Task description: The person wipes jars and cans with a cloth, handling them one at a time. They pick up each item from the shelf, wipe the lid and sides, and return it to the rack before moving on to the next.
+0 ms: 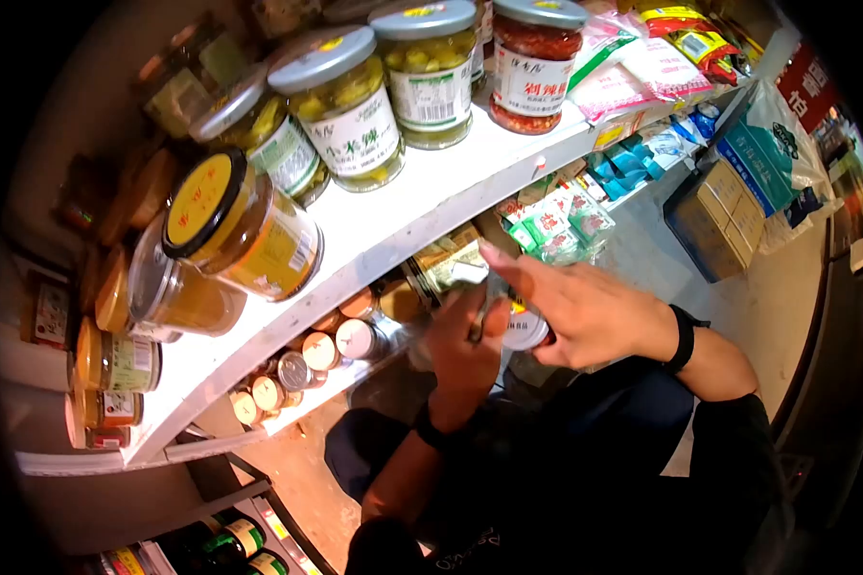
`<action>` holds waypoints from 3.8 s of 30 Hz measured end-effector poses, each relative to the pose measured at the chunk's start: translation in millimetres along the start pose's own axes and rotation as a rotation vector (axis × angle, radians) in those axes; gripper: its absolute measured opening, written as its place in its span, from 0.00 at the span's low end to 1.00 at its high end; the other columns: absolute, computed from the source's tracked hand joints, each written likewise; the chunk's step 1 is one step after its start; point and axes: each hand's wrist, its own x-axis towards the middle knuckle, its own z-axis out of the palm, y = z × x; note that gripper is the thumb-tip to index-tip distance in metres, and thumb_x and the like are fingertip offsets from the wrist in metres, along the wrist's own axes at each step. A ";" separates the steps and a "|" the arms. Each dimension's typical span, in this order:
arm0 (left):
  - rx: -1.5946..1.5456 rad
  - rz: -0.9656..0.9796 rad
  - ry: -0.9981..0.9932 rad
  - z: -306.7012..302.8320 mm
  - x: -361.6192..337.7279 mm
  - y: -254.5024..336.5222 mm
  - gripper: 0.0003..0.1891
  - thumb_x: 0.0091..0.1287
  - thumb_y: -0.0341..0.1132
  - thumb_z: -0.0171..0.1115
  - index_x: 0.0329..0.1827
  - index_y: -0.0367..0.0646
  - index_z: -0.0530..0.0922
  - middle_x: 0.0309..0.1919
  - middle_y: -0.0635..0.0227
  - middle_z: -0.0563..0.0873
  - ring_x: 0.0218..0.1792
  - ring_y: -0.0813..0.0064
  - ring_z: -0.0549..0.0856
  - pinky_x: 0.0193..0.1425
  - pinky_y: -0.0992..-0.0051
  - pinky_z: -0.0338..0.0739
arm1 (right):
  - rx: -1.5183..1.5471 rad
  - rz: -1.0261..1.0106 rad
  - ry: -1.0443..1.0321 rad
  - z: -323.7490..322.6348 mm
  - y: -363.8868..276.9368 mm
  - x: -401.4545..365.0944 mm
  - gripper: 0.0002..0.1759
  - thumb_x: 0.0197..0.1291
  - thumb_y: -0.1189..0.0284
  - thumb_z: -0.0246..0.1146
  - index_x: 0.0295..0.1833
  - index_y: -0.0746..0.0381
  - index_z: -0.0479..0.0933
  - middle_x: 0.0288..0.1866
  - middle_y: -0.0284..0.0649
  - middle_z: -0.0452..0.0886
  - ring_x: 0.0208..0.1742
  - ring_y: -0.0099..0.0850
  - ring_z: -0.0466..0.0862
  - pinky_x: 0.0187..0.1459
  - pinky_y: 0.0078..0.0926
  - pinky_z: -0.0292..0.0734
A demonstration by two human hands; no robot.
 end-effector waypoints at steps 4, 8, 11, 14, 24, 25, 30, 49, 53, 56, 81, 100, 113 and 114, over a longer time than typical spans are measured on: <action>-0.121 0.193 0.051 0.7 6.6 7.3 0.11 0.66 0.37 0.66 0.45 0.39 0.84 0.47 0.59 0.87 0.37 0.57 0.84 0.41 0.65 0.79 | -0.097 -0.098 0.035 -9.6 -8.8 -8.7 0.61 0.47 0.66 0.74 0.82 0.62 0.44 0.45 0.47 0.72 0.37 0.51 0.79 0.36 0.43 0.77; 0.025 0.482 0.014 -6.6 16.1 24.9 0.14 0.63 0.35 0.69 0.48 0.39 0.84 0.52 0.58 0.87 0.36 0.59 0.84 0.39 0.67 0.79 | 0.011 -0.099 0.095 -17.6 -3.4 -15.7 0.60 0.46 0.70 0.71 0.83 0.58 0.44 0.46 0.47 0.70 0.34 0.47 0.79 0.32 0.42 0.77; 0.022 0.561 -0.020 -5.3 34.7 35.7 0.14 0.65 0.37 0.68 0.48 0.38 0.83 0.51 0.58 0.87 0.35 0.59 0.84 0.39 0.67 0.80 | -0.030 -0.106 0.152 -28.8 2.3 -23.6 0.62 0.44 0.68 0.73 0.83 0.55 0.44 0.47 0.47 0.72 0.37 0.48 0.79 0.34 0.42 0.78; -0.188 0.105 -0.022 -3.9 44.9 51.3 0.12 0.69 0.38 0.65 0.46 0.36 0.83 0.39 0.55 0.88 0.35 0.57 0.86 0.40 0.66 0.80 | -0.020 -0.106 0.326 -53.1 5.8 -34.0 0.58 0.44 0.68 0.73 0.82 0.56 0.51 0.52 0.48 0.76 0.43 0.48 0.82 0.40 0.41 0.80; -0.318 -0.184 -0.340 32.3 21.8 21.6 0.11 0.71 0.37 0.63 0.41 0.35 0.82 0.26 0.53 0.82 0.27 0.65 0.81 0.34 0.69 0.74 | -0.335 -0.212 1.008 -194.8 28.3 -35.6 0.40 0.45 0.69 0.78 0.65 0.64 0.71 0.58 0.44 0.80 0.61 0.34 0.81 0.62 0.30 0.77; -0.317 -0.175 -0.339 35.0 19.2 19.0 0.11 0.71 0.37 0.63 0.41 0.35 0.82 0.26 0.53 0.82 0.27 0.65 0.81 0.34 0.69 0.74 | -0.276 -0.171 1.005 -206.0 18.7 -25.6 0.42 0.40 0.73 0.80 0.63 0.64 0.70 0.56 0.44 0.77 0.60 0.34 0.79 0.64 0.31 0.75; -0.423 -0.337 -0.409 43.0 4.2 11.6 0.12 0.72 0.37 0.63 0.43 0.35 0.83 0.27 0.56 0.85 0.28 0.76 0.80 0.36 0.72 0.74 | -0.349 -0.169 0.902 -239.7 50.6 12.4 0.43 0.44 0.67 0.81 0.65 0.65 0.68 0.58 0.47 0.76 0.63 0.37 0.77 0.66 0.33 0.72; -0.407 -0.321 -0.424 35.4 -1.0 4.8 0.13 0.72 0.38 0.62 0.43 0.34 0.82 0.27 0.54 0.83 0.28 0.72 0.81 0.36 0.71 0.75 | 0.058 -0.030 0.790 -232.2 100.4 96.7 0.40 0.48 0.73 0.73 0.69 0.68 0.66 0.62 0.52 0.78 0.64 0.37 0.78 0.65 0.28 0.71; -0.427 -0.349 -0.423 37.3 -1.4 4.2 0.13 0.72 0.39 0.62 0.43 0.34 0.82 0.28 0.52 0.83 0.28 0.70 0.82 0.36 0.71 0.75 | 0.082 0.005 0.796 -233.3 101.6 95.8 0.41 0.48 0.73 0.73 0.69 0.68 0.66 0.63 0.52 0.78 0.64 0.37 0.77 0.65 0.28 0.71; -0.414 -0.366 -0.452 39.1 -1.6 0.2 0.13 0.72 0.38 0.62 0.43 0.34 0.83 0.28 0.51 0.84 0.28 0.69 0.82 0.36 0.70 0.75 | 0.114 -0.049 0.766 -235.9 85.3 90.8 0.41 0.47 0.73 0.74 0.68 0.67 0.67 0.63 0.51 0.78 0.64 0.37 0.77 0.64 0.27 0.71; -0.399 -0.364 -0.457 37.6 -1.5 -1.9 0.13 0.73 0.38 0.61 0.42 0.34 0.82 0.28 0.49 0.82 0.27 0.65 0.81 0.36 0.70 0.75 | -0.069 -0.016 0.354 -255.8 53.7 105.2 0.42 0.47 0.68 0.79 0.68 0.61 0.69 0.62 0.48 0.78 0.58 0.34 0.80 0.54 0.28 0.76; -0.360 -0.364 -0.485 38.5 -2.0 -1.7 0.14 0.74 0.37 0.60 0.45 0.30 0.81 0.32 0.59 0.86 0.35 0.79 0.81 0.43 0.73 0.76 | -0.151 0.192 0.361 -261.7 34.5 96.2 0.44 0.50 0.61 0.79 0.69 0.66 0.67 0.54 0.49 0.83 0.48 0.34 0.84 0.48 0.30 0.79; -0.396 -0.298 -0.452 41.6 -0.9 -6.7 0.13 0.73 0.39 0.61 0.41 0.35 0.82 0.28 0.47 0.81 0.30 0.50 0.83 0.36 0.67 0.75 | 0.145 0.146 0.110 -269.4 16.7 98.7 0.36 0.58 0.76 0.70 0.69 0.67 0.62 0.37 0.40 0.83 0.32 0.27 0.84 0.26 0.24 0.78; -0.398 -0.301 -0.452 41.8 -1.2 -6.5 0.13 0.73 0.39 0.61 0.41 0.35 0.82 0.28 0.47 0.81 0.30 0.50 0.83 0.36 0.67 0.75 | 0.111 0.224 0.090 -268.4 14.3 103.5 0.35 0.58 0.75 0.70 0.68 0.66 0.63 0.37 0.41 0.82 0.31 0.27 0.83 0.26 0.24 0.78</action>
